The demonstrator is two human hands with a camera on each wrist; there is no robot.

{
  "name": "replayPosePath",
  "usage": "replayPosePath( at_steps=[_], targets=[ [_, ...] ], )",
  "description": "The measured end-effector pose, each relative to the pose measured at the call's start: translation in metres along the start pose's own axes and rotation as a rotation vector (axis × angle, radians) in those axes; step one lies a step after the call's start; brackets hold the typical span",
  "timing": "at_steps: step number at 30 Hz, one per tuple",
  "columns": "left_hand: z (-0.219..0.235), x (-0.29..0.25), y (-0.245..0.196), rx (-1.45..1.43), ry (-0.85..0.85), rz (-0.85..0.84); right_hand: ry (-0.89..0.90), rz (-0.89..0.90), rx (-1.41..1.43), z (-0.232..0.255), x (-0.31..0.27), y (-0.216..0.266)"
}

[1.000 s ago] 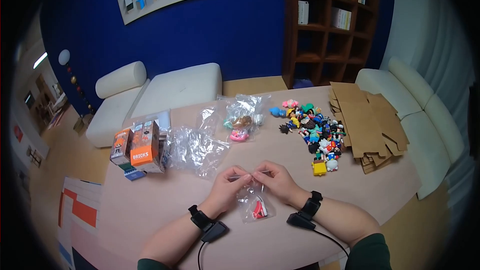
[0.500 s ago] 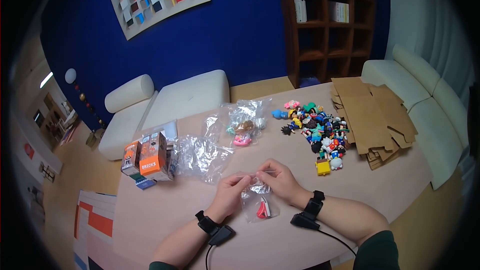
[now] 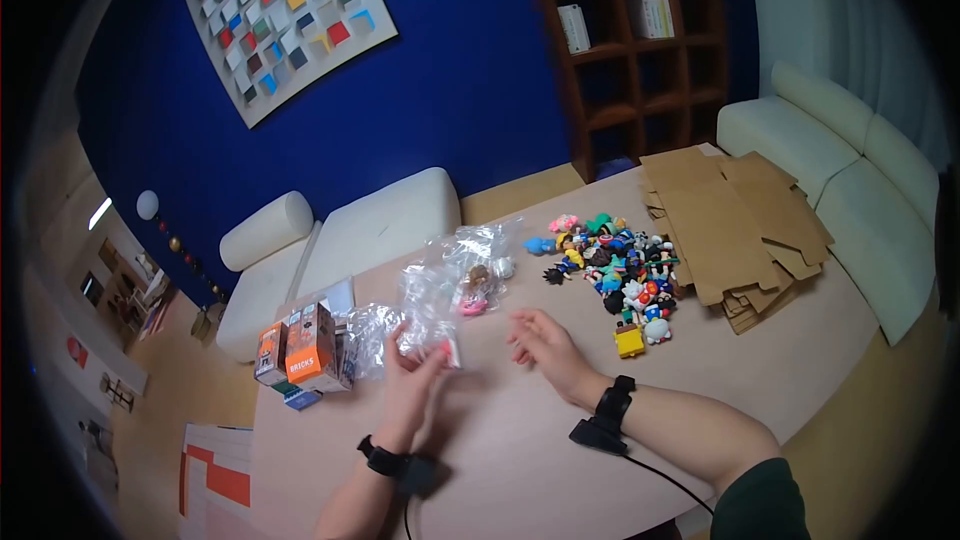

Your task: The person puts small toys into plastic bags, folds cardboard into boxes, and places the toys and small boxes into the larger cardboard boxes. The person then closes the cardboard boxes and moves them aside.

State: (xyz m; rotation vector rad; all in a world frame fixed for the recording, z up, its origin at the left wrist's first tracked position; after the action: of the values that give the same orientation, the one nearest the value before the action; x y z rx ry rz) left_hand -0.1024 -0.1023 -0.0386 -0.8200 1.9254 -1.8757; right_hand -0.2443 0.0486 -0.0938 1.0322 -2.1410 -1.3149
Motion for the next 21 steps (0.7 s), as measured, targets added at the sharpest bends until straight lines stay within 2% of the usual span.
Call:
replayPosePath(
  at_steps=[2, 6, 7, 9, 11, 12, 13, 15, 16, 17, 19, 21],
  targets=[
    [0.031, 0.031, -0.010, 0.183, -0.090, -0.131, 0.147, 0.026, -0.169, -0.014, 0.002, -0.010],
    [0.036, 0.090, -0.030, 0.168, -0.156, -0.216, 0.174, -0.013, -0.295, -0.027, 0.000, -0.013],
    [0.033, 0.105, -0.030, 0.238, -0.150, -0.200, 0.185, 0.039, -0.318, -0.028, 0.000, -0.012],
    [0.016, 0.122, -0.036, 0.310, -0.136, -0.183, 0.188, 0.093, -0.337, -0.029, -0.002, -0.010],
    [-0.029, 0.131, -0.047, 0.341, 0.004, -0.281, 0.228, 0.117, -0.383, -0.032, -0.005, -0.008],
    [-0.040, 0.137, -0.045, 0.445, 0.029, -0.302, 0.219, 0.119, -0.381, -0.031, -0.005, -0.007],
    [-0.048, 0.142, -0.038, 0.445, 0.037, -0.301, 0.227, 0.131, -0.421, -0.032, -0.007, -0.005],
    [-0.065, 0.153, -0.010, 0.503, 0.105, -0.197, 0.233, 0.145, -0.462, -0.034, -0.008, -0.002],
    [-0.069, 0.155, 0.000, 0.663, 0.135, -0.196, 0.245, 0.126, -0.480, -0.034, -0.009, -0.003],
    [-0.070, 0.156, 0.009, 0.660, 0.138, -0.196, 0.257, 0.108, -0.500, -0.035, -0.009, -0.004],
    [-0.094, 0.146, 0.006, 1.181, 0.236, -0.442, 0.243, 0.113, -0.532, -0.034, -0.009, -0.001],
    [-0.100, 0.136, 0.008, 1.162, 0.222, -0.444, 0.235, 0.113, -0.557, -0.035, -0.012, 0.000]
  ],
)
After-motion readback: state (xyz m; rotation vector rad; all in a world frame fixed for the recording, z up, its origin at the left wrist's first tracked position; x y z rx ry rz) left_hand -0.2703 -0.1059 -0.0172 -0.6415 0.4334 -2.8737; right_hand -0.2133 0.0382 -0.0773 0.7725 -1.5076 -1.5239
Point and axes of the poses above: each hand's wrist, its own x-axis towards the middle knuckle, its own z-axis out of the back of the hand, y = z × x, the point moved 10 cm from there along x, towards the middle knuckle, and after that the axes turned 5 degrees about -z, right-handed, at the moved point
